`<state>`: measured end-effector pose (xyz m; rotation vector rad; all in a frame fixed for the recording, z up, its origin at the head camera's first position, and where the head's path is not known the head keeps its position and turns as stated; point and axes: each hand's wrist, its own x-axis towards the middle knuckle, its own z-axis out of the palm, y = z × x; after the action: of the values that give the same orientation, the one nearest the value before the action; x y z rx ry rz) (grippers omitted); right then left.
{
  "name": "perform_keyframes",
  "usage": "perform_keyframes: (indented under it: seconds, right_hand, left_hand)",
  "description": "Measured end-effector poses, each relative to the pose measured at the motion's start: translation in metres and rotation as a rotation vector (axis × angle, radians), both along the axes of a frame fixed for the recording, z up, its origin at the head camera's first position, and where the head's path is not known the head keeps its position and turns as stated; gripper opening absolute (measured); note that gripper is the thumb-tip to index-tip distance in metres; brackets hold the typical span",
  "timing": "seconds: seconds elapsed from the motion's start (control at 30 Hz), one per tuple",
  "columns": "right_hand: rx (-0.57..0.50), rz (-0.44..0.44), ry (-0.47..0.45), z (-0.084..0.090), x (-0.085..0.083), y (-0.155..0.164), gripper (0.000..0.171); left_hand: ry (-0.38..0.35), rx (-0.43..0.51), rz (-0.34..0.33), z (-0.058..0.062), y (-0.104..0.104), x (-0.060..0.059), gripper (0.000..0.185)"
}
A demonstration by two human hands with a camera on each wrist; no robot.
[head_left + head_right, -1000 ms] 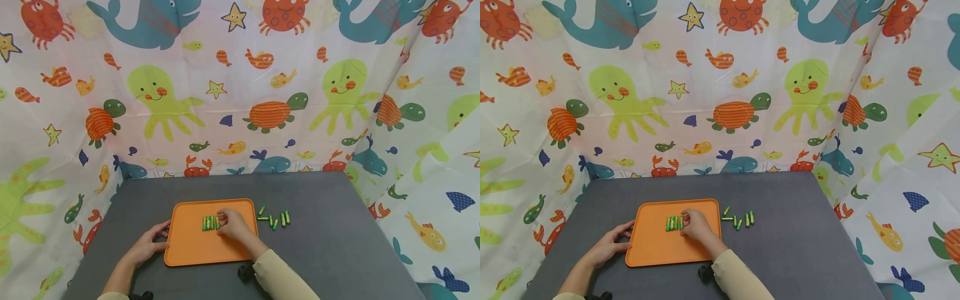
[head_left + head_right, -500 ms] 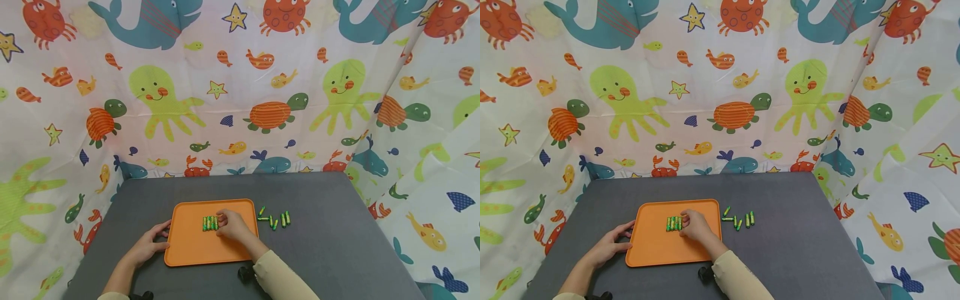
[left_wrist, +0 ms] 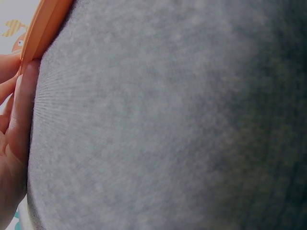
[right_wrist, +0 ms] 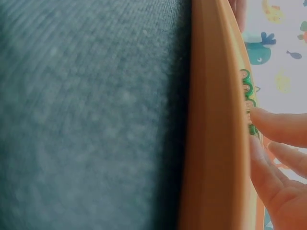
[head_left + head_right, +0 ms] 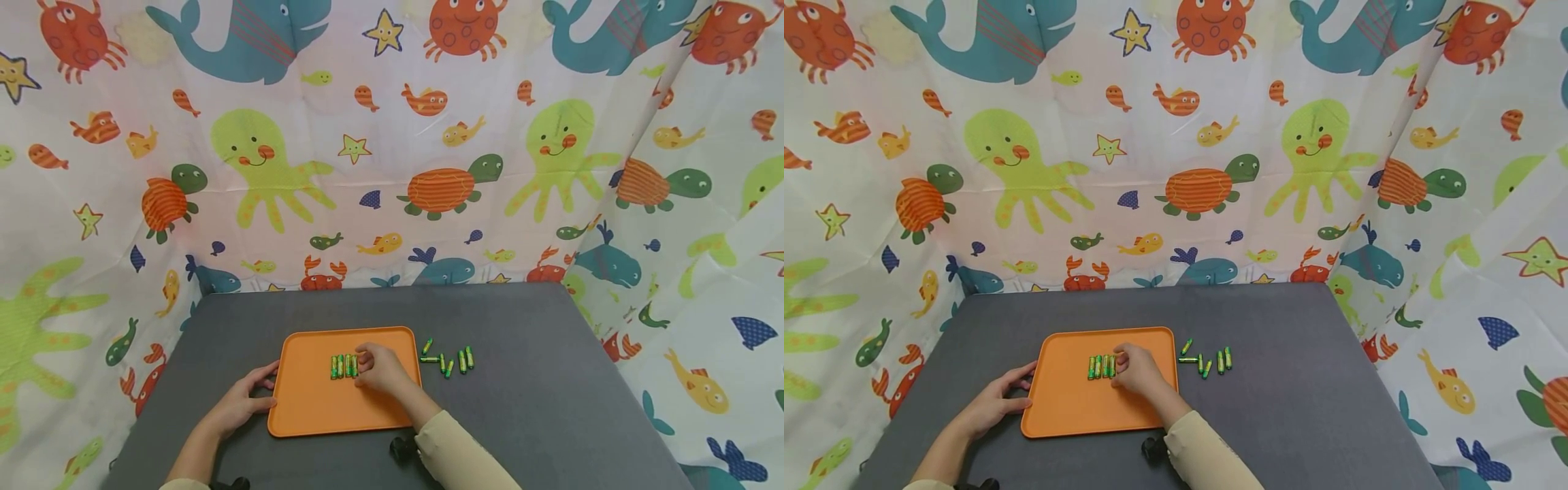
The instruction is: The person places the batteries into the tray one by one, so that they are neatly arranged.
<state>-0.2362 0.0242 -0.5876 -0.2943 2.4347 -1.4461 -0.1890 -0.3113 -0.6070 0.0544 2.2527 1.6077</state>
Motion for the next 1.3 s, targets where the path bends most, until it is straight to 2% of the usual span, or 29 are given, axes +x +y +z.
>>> perform_keyframes:
  seconds: [0.37, 0.73, 1.07, 1.3]
  right_hand:
    - [-0.007, 0.001, 0.026, 0.005, 0.0, 0.009, 0.064]
    - [-0.015, 0.012, 0.119, 0.026, 0.0, 0.036, 0.063]
    - [-0.012, -0.08, 0.234, 0.046, 0.006, 0.067, 0.056]
    - [-0.053, -0.152, 0.28, 0.053, 0.013, 0.086, 0.057]
  left_hand:
    - [0.008, 0.01, 0.002, -0.001, -0.001, 0.0, 0.082]
    - [0.009, 0.021, 0.007, 0.0, -0.001, 0.0, 0.082]
    - [0.011, -0.01, -0.01, -0.001, -0.002, -0.002, 0.083]
    - [0.016, 0.014, -0.012, -0.002, -0.001, -0.002, 0.082]
